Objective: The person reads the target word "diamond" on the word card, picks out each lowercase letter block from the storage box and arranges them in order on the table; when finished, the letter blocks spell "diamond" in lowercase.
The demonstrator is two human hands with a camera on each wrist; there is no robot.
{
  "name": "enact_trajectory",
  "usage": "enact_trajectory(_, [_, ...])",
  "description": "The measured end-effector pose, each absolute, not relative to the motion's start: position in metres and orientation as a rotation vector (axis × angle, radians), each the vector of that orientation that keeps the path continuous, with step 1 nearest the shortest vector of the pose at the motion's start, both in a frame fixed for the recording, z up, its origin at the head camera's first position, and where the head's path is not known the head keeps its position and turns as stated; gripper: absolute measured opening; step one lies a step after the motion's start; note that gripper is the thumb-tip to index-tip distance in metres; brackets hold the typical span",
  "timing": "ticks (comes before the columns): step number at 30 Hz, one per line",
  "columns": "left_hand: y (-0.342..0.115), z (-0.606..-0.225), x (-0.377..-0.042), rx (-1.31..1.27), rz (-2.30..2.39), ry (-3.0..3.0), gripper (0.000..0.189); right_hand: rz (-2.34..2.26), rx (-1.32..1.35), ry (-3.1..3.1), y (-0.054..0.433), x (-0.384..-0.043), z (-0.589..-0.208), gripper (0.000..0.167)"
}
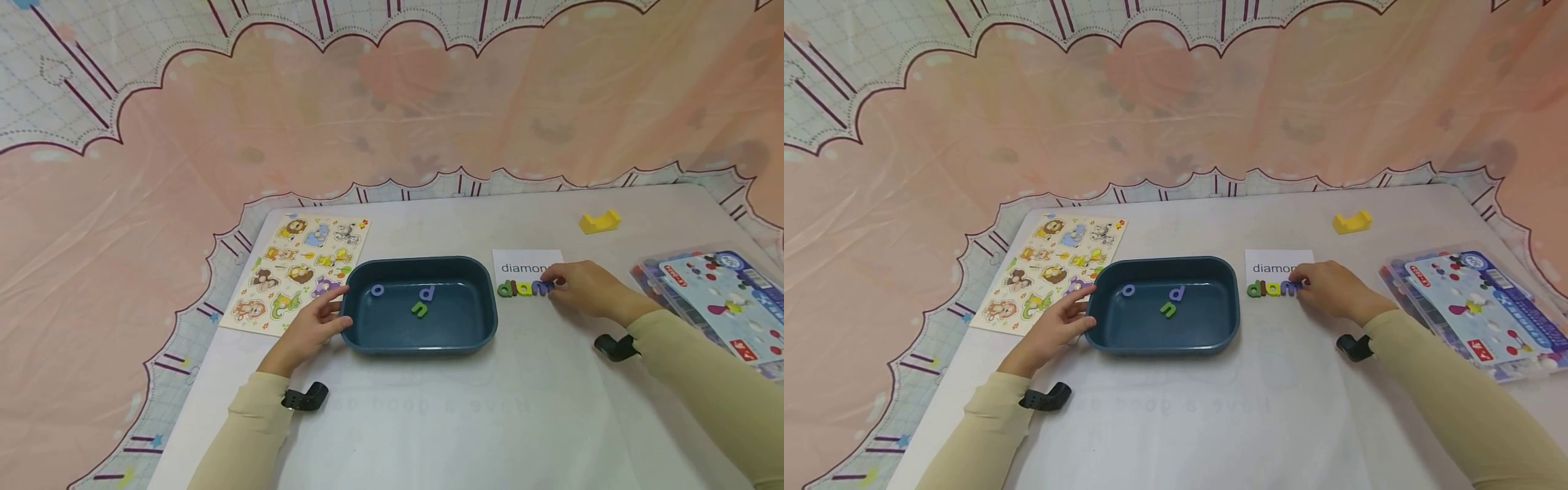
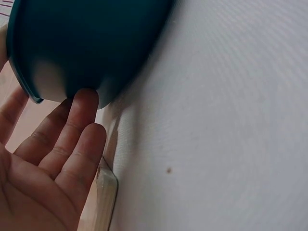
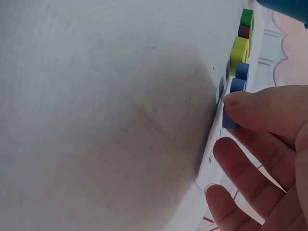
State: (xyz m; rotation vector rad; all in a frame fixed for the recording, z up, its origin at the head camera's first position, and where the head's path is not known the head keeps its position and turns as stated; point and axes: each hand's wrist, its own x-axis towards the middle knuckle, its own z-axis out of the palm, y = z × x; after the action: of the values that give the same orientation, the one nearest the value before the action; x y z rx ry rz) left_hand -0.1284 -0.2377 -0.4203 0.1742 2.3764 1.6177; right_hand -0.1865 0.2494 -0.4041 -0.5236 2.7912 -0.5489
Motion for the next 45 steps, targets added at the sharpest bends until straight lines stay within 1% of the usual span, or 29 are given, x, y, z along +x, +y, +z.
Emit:
enact_trajectory(18, [-0.237, -0.42, -0.131, 0.171, 1.64, 2.338, 0.065, -0.526, -0.56, 2.809, 0.245, -0.187, -0.403, 0.032])
enact_trajectory(27, [-0.238, -0.422, -0.131, 0.157, 1.633, 2.345, 0.065, -0.53, -0.504, 2.799, 0.247, -0.187, -0.401, 0.035])
enact_trajectory(31, [-0.238, -0.422, -0.131, 0.162, 1.628, 2.346, 0.065, -0.56, -0.493, 2.814, 0.25, -0.189, -0.395, 0.037])
enact_trajectory(36, [-0.238, -0.422, -0.13, 0.149, 1.609, 2.361, 0.064, -0.575, -0.57, 2.882, 0.252, -0.191, -0.38, 0.037])
enact_trajectory(45, [-0.238, -0.422, -0.13, 0.138, 1.605, 2.364, 0.064, -0.612, -0.618, 2.927, 0.234, -0.19, -0.352, 0.039])
